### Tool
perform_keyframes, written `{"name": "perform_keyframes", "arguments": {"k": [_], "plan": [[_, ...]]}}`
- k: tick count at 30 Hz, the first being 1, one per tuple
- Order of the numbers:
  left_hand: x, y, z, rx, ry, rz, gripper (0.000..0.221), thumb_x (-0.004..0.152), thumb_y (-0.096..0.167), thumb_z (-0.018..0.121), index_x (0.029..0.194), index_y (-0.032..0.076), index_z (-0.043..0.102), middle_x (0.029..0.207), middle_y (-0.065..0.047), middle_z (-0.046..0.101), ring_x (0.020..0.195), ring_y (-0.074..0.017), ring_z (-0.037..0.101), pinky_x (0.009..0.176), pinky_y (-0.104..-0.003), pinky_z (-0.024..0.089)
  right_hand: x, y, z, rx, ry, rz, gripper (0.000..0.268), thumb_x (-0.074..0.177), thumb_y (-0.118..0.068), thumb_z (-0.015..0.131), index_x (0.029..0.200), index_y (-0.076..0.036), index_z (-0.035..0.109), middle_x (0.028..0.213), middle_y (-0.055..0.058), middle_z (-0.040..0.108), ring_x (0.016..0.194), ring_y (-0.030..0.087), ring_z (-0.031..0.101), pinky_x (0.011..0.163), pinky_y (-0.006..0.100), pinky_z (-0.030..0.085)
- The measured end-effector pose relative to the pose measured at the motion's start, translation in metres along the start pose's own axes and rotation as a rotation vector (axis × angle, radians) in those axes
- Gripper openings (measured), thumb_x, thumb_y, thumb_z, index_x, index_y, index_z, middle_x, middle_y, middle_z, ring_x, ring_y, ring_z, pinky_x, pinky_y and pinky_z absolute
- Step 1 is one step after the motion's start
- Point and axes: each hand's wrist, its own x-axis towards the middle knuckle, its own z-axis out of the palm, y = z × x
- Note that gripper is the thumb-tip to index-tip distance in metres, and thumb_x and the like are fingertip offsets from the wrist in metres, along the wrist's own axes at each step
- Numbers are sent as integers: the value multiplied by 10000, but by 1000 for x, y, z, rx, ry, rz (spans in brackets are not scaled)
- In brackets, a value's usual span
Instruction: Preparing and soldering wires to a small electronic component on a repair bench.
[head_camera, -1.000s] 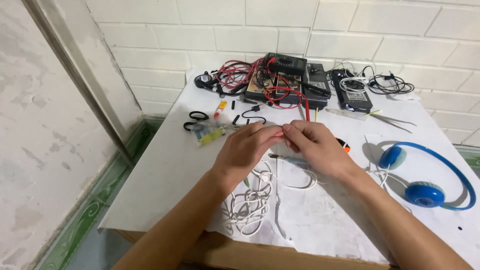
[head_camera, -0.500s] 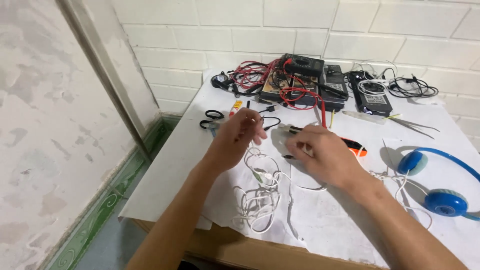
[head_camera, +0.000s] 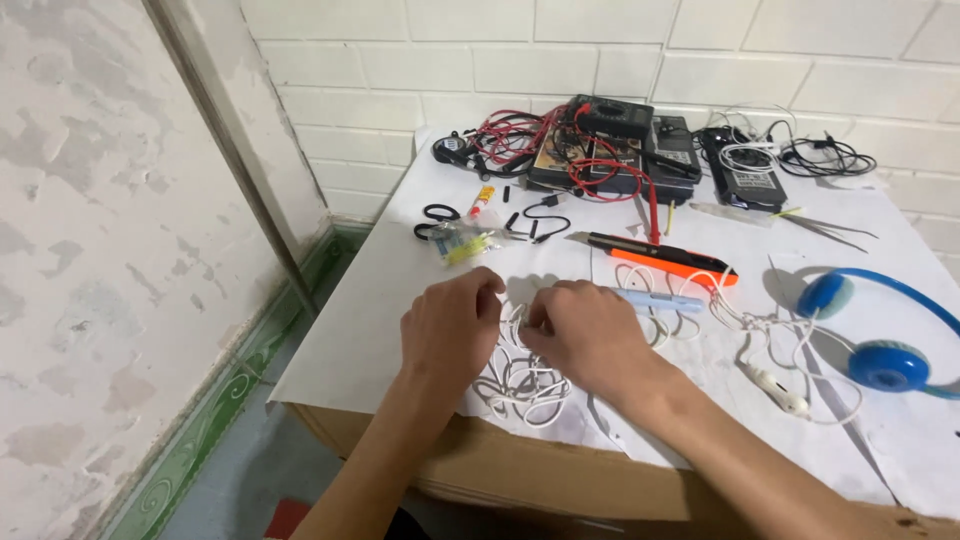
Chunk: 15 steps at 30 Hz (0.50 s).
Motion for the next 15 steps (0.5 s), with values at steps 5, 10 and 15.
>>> {"name": "perform_keyframes", "arguments": {"k": [5, 10, 15], "plan": [[7, 3, -2, -361, 161, 107, 389, 988, 200, 526, 1340, 96, 657, 1051, -234, 747, 913, -420, 746, 846, -550, 583, -25, -5, -29, 57, -108, -30, 228, 881, -308, 704, 1024, -140, 761, 894, 75, 765, 931, 349, 750, 832, 496, 600], [22, 0, 6, -410, 279, 77, 374, 948, 202, 609, 1300, 124, 709, 1014, -120, 767, 858, -255, 775, 832, -406, 612, -36, 6, -42, 169, -58, 27, 271, 872, -282, 709, 1109, -153, 713, 901, 69, 801, 901, 342, 772, 794, 493, 610], [22, 13, 10, -663, 273, 390, 309, 990, 66, 494, 1017, 116, 797, 937, -121, 636, 825, -329, 690, 848, -430, 582, -35, 20, -43, 492, 240, -34, 309, 887, -140, 677, 1184, -166, 760, 875, 111, 805, 667, 262, 718, 679, 406, 580]]}}
